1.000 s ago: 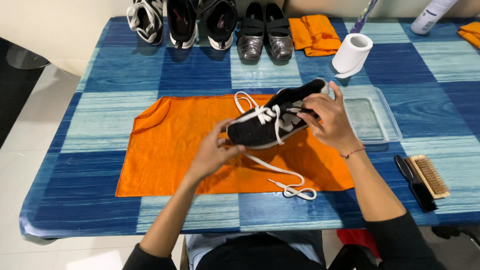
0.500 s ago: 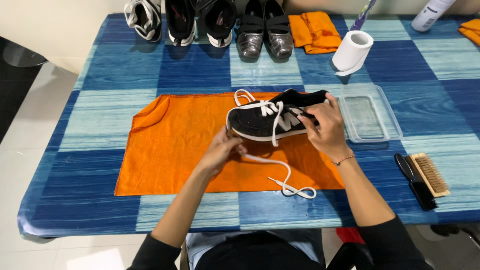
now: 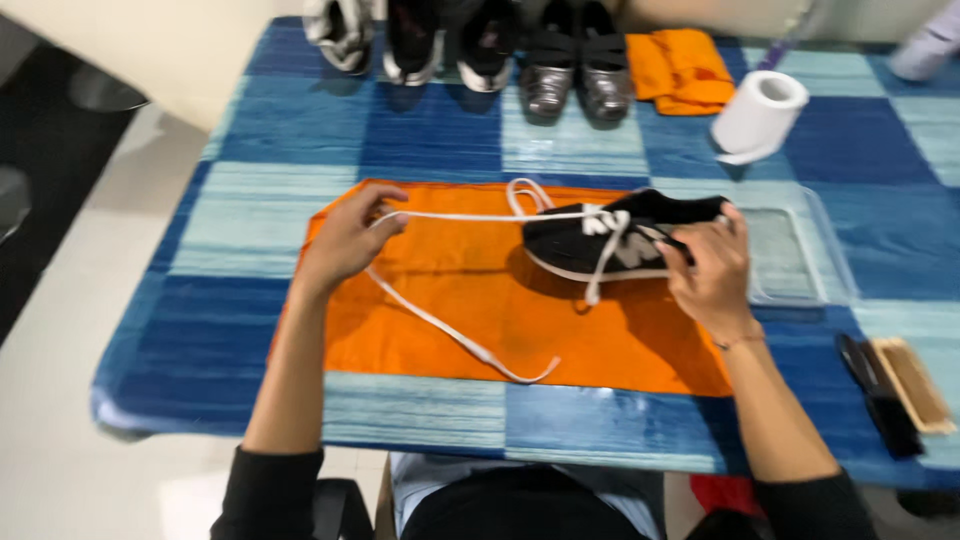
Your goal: The person removes the existing white shoelaces from a black sneaker and then threads a new white shoelace through the eyelets. The person pulls the laces through the eyelets one by one, working from the bottom to the top of the shoe.
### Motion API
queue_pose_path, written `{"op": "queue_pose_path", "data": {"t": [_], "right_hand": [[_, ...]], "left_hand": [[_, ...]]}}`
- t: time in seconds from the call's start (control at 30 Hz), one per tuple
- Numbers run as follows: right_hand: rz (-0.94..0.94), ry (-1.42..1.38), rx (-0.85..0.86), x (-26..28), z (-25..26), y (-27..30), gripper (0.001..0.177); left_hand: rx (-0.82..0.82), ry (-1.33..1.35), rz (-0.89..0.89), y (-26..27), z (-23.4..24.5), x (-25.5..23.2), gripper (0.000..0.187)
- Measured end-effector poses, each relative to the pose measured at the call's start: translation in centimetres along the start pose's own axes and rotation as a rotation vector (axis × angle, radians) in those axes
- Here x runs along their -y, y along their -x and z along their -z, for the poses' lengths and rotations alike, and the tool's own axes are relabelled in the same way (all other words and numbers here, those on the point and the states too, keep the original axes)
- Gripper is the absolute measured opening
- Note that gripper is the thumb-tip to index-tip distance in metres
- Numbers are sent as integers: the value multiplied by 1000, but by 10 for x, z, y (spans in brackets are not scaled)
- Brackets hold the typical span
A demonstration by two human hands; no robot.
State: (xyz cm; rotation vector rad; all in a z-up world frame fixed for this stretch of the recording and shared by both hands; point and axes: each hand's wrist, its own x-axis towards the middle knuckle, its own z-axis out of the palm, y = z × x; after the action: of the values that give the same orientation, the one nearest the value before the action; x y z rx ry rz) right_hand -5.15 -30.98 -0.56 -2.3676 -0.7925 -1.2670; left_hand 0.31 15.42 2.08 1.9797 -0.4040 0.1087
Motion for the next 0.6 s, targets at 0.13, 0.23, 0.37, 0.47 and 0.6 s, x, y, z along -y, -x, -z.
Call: {"op": "queue_pose_path", "data": {"t": [0.13, 0.23, 0.37, 0.47, 0.6], "right_hand": [[-31, 30, 102, 9, 7, 0, 16], [-20, 49, 88, 6, 6, 6, 27], [-18, 97, 85, -5, 4, 14, 24], [-25, 108, 93, -7, 0, 20, 23], [-26, 135, 115, 1, -1, 17, 24]], "left_hand": [[4, -129, 2, 6, 1, 31, 19], [-18, -285, 69, 15, 6, 43, 22], [-99, -415, -66, 30, 20, 47, 14], [-77, -503, -33, 43, 28, 43, 13], [57, -760, 132, 42, 8, 37, 56]]}}
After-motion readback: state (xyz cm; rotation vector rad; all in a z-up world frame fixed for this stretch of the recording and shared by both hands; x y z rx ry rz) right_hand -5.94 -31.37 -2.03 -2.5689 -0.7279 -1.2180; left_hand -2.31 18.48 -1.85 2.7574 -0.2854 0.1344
